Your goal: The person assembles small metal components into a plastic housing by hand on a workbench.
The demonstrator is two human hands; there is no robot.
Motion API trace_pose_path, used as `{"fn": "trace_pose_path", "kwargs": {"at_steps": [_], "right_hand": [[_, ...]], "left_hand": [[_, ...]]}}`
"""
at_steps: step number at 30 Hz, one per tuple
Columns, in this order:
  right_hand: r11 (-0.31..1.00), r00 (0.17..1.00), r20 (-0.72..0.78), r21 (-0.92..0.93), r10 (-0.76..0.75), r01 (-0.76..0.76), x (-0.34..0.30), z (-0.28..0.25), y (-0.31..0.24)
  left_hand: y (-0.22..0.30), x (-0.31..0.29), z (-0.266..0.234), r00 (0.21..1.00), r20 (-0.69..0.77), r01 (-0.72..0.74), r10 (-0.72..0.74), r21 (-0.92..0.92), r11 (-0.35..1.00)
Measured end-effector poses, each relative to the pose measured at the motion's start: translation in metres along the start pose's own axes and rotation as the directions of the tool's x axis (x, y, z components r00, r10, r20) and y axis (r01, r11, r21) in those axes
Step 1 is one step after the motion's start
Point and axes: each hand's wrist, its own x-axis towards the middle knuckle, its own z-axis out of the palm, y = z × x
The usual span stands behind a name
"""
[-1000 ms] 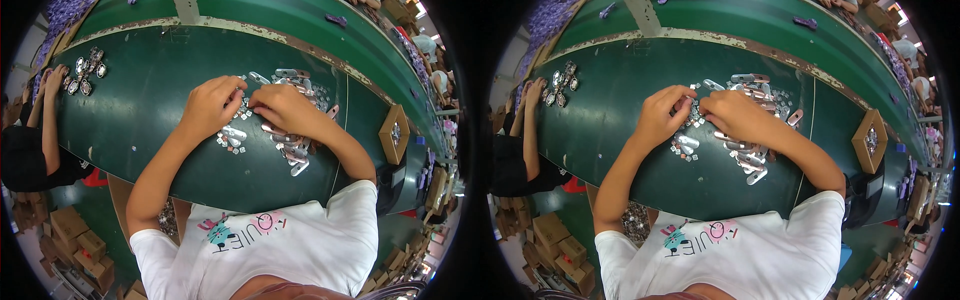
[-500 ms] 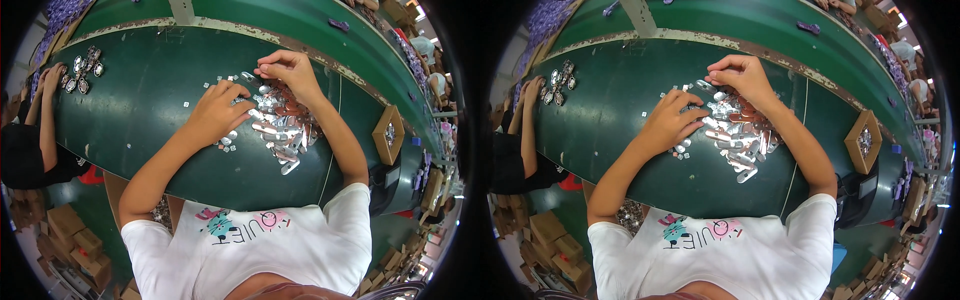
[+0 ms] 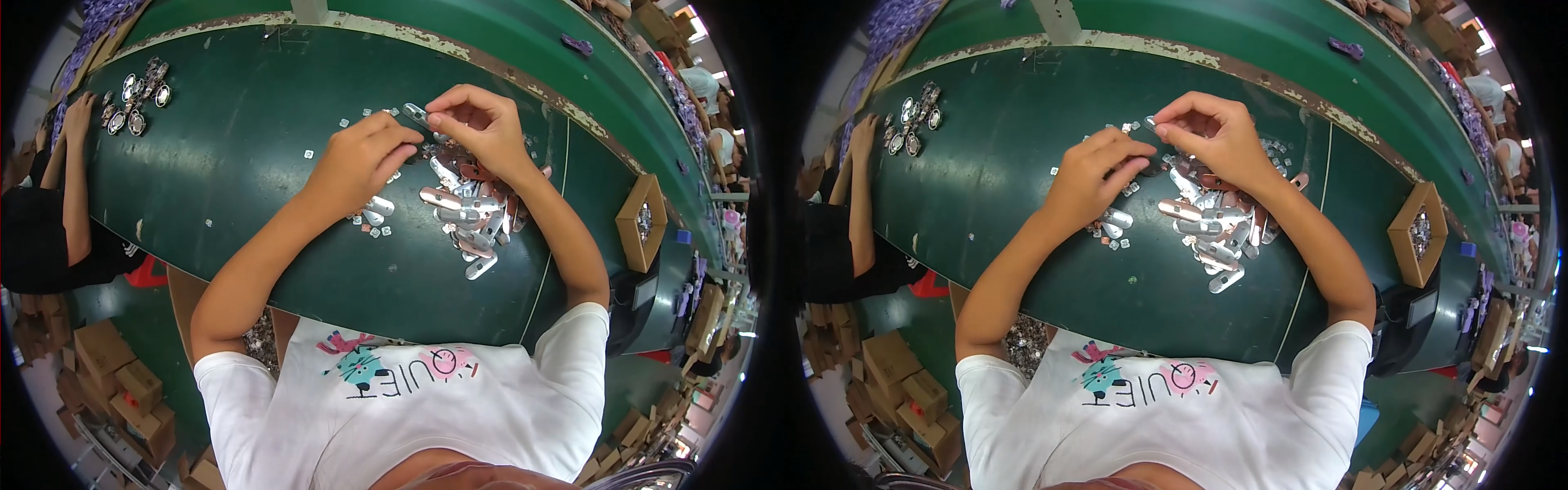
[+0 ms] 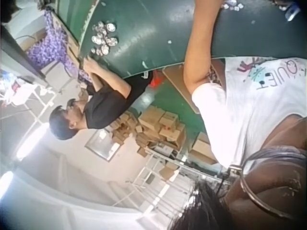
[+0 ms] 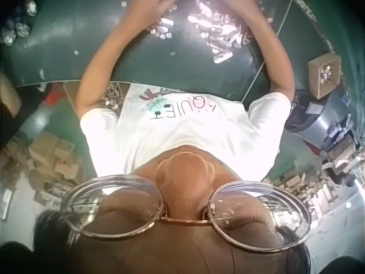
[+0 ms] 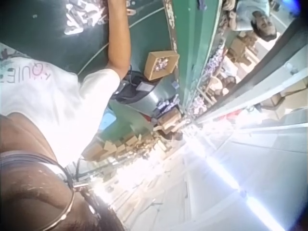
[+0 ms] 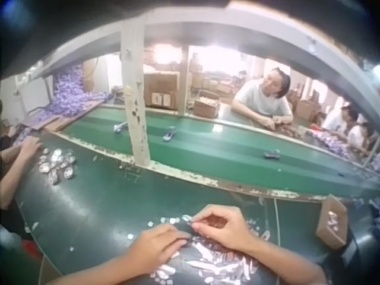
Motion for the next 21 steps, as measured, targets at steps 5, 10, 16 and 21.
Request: {"fn": "trace_pose_path", "kwargs": {"at_steps": [5, 10, 16, 21], "right_hand": [[0.997, 0.995, 0.071, 0.027, -0.071, 0.069, 0.000, 0.008, 0.003], [0.993, 0.990, 0.091, 0.043, -0.111, 0.107, 0.000, 0.008, 0.004], [0.993, 0.997, 0.067, 0.120, -0.028, 0.020, -0.005, 0.022, -0.002], [0.992, 0.992, 0.038, -0.023, -0.121, 0.122, -0.007, 0.022, 0.002]], "left_hand": [[-0.003, 0.002, -0.006, 0.987, -0.024, 0.150, -0.156, -0.178, 0.973], [-0.002, 0.004, -0.011, 0.950, -0.050, 0.249, -0.309, -0.476, 0.844], [0.000, 0.002, -0.010, 0.913, 0.018, 0.336, -0.407, -0.598, 0.728], [0.014, 0.005, -0.012, 0.826, 0.082, 0.441, -0.558, -0.711, 0.548]]}}
